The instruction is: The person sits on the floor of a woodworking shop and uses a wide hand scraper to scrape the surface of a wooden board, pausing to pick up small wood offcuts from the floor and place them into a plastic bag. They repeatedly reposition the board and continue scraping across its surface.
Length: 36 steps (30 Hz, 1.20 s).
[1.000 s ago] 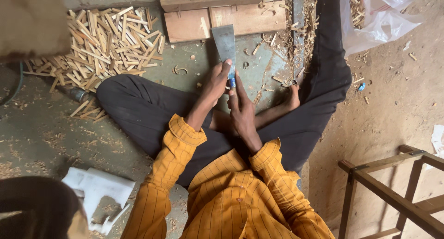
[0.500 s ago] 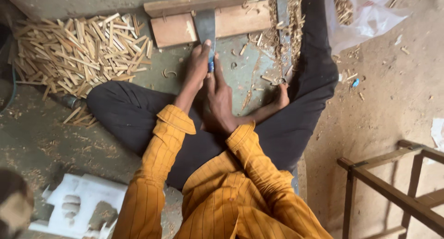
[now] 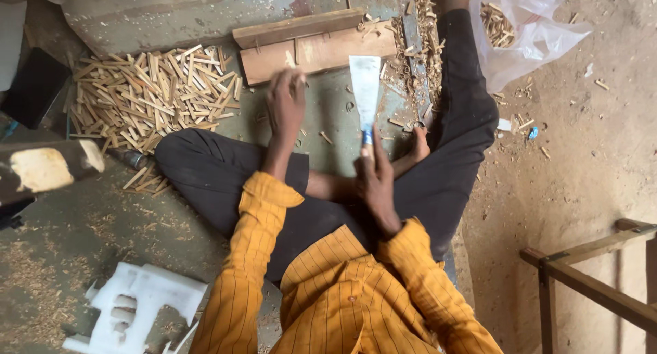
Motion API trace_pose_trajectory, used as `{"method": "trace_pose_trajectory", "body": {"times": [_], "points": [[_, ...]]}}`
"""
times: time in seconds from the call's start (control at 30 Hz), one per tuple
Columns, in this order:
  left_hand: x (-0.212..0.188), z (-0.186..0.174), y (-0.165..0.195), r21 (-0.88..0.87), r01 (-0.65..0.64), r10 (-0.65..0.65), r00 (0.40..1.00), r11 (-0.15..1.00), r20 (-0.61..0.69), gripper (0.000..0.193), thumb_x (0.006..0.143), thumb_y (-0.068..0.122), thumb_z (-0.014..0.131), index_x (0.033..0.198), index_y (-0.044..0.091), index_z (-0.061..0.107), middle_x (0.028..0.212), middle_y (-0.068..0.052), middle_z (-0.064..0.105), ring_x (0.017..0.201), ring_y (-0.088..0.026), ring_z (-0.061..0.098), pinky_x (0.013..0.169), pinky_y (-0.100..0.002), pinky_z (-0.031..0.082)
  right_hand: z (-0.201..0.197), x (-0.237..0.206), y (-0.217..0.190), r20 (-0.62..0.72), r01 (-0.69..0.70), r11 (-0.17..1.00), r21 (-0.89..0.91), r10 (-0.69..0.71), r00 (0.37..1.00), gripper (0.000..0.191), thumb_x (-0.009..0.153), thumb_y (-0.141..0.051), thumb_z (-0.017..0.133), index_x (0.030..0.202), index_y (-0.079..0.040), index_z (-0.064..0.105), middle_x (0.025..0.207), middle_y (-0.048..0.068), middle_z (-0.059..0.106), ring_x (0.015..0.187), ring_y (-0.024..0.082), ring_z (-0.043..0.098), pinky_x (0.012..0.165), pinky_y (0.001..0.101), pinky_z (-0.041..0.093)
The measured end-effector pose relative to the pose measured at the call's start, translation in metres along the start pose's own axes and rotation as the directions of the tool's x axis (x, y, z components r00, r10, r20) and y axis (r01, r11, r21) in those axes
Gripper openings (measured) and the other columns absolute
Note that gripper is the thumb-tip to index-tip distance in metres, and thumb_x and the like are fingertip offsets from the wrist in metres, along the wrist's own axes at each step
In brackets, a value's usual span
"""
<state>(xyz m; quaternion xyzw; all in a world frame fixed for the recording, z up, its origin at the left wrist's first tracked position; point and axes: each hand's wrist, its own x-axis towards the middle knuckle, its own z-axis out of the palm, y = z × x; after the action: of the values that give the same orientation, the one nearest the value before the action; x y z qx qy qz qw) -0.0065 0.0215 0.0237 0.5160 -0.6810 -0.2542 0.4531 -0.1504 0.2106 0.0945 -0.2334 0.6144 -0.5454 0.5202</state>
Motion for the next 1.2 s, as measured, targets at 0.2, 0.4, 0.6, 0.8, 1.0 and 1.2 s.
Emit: {"method": "trace_pose_trajectory", "body": {"times": [0.2,0.4,0.6,0.8,1.0,1.2], "points": [[0.045,0.029,-0.031,0.018,-0.005,0.004,1.0,1.0,0.028,0.018,0.088,-0.001,0.073,0.102,-0.003,0.063,0.097,-0.02,0.062,0.084,-0.035,0.068,0.071,-0.042,0.055,-0.038,-0.031,-0.008,-0.003,0.012,0.994,-0.11,-0.013,1.0,0.058,0.11,-0.018,0.047,0.165,-0.013,0.031,0.075,-0.006,0.048,0.055,0.003,0.04,0.048,0.0184,0.032],[0.052,0.033,-0.036,0.183,0.111,-0.111,0.994,0.977,-0.01,0.007,0.08,0.003,0.08,0.082,0.0,0.074,0.08,-0.017,0.072,0.075,-0.035,0.072,0.07,-0.044,0.055,-0.036,-0.026,-0.008,0.003,-0.028,0.987,-0.158,0.029,1.0,0.058,0.107,-0.017,0.049,0.163,-0.016,0.033,0.07,-0.005,0.048,0.053,0.003,0.04,0.047,0.0197,0.035],[0.062,0.027,-0.042,0.015,0.163,-0.163,0.987,0.986,0.001,0.006,0.083,0.006,0.075,0.085,0.0,0.074,0.08,-0.015,0.075,0.073,-0.029,0.075,0.069,-0.04,0.057,-0.03,-0.017,-0.006,-0.003,0.037,0.931,-0.363,-0.041,0.999,0.056,0.108,-0.017,0.052,0.162,-0.017,0.038,0.077,-0.005,0.055,0.065,0.004,0.048,0.059,0.0208,0.044],[0.007,0.015,-0.031,-0.199,0.425,-0.419,0.905,0.883,0.076,0.025,0.101,0.023,0.066,0.092,0.001,0.069,0.075,-0.008,0.069,0.064,-0.016,0.066,0.06,-0.03,0.051,0.001,0.011,-0.005,0.101,0.12,0.909,-0.4,-0.086,0.991,0.057,0.109,-0.022,0.053,0.163,-0.019,0.037,0.078,-0.001,0.056,0.07,0.007,0.051,0.065,0.0238,0.047],[-0.067,0.018,0.011,-0.426,0.818,-0.55,0.575,0.386,0.606,0.044,0.108,0.046,0.052,0.104,0.004,0.066,0.082,-0.002,0.067,0.069,-0.007,0.062,0.061,-0.023,0.052,0.042,0.025,-0.008,0.071,-0.045,0.877,-0.478,0.089,0.993,0.057,0.107,-0.024,0.052,0.162,-0.024,0.036,0.073,0.001,0.057,0.064,0.009,0.049,0.06,0.0268,0.048],[-0.058,0.011,0.022,-0.429,0.839,-0.553,0.544,0.336,0.631,0.042,0.104,0.043,0.05,0.093,0.005,0.064,0.076,-0.002,0.07,0.055,-0.008,0.058,0.049,-0.024,0.048,0.053,0.03,-0.01,0.054,-0.044,0.84,-0.542,0.087,0.995,0.057,0.107,-0.024,0.051,0.162,-0.023,0.035,0.07,0.002,0.057,0.062,0.009,0.049,0.059,0.0277,0.048]]}}
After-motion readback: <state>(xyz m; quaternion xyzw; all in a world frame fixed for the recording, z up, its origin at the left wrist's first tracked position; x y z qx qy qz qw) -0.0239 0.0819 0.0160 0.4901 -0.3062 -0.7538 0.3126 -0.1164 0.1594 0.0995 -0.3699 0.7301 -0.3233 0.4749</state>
